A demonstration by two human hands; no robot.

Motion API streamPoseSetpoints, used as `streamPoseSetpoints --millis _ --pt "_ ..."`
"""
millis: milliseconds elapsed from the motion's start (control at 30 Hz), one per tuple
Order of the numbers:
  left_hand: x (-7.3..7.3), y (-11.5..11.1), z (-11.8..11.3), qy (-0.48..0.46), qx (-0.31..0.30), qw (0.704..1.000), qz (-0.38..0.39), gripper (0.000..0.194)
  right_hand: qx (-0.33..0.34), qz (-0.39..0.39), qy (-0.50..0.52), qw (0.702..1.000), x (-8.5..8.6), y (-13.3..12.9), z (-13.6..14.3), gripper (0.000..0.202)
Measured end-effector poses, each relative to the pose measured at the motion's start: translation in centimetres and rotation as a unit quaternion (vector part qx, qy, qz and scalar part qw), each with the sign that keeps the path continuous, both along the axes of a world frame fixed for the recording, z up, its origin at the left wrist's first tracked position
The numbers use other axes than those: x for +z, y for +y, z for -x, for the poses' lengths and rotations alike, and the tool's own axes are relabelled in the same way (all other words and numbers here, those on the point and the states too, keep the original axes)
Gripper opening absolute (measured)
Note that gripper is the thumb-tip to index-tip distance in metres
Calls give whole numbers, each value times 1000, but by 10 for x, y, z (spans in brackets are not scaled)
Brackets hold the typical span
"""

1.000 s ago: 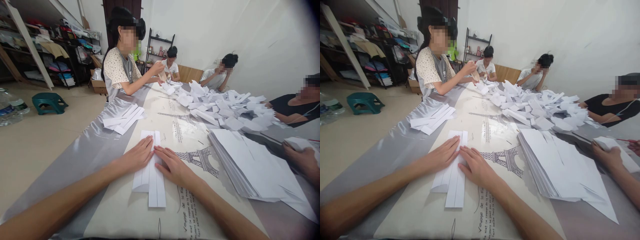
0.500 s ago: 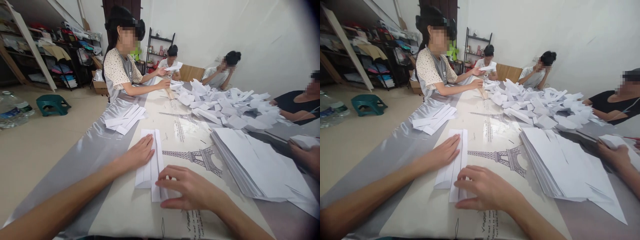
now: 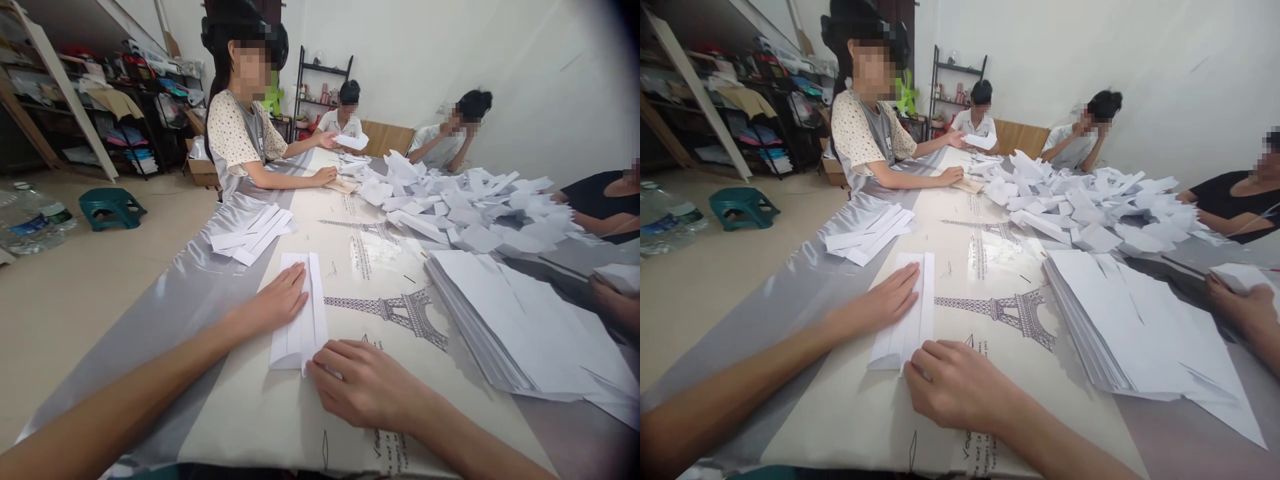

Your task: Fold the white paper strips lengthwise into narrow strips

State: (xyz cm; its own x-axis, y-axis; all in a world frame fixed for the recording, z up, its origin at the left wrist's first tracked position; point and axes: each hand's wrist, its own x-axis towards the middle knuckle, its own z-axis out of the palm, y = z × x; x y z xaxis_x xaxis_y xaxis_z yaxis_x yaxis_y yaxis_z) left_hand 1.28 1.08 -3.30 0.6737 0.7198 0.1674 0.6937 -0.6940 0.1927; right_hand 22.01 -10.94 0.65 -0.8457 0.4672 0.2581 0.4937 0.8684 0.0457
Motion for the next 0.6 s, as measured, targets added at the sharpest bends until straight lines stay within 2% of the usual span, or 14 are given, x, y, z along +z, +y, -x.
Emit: streamPoseSetpoints --millis 167,267,367,500,600 --pt "5 -3 0 -12 10 1000 25 60 -6 -3 53 999 -6 4 5 22" --pt "5 -3 1 -16 9 999 29 60 -2 28 91 995 -9 7 5 23" --pt "3 -2 2 -21 4 1000 22 59 -6 110 154 982 -15 10 4 20" --pt "2 -1 2 -24 -1 1000 18 60 -52 241 203 948 -17 13 5 18" --pt "5 -2 2 -16 4 999 30 62 -71 281 201 936 -14 13 6 14"
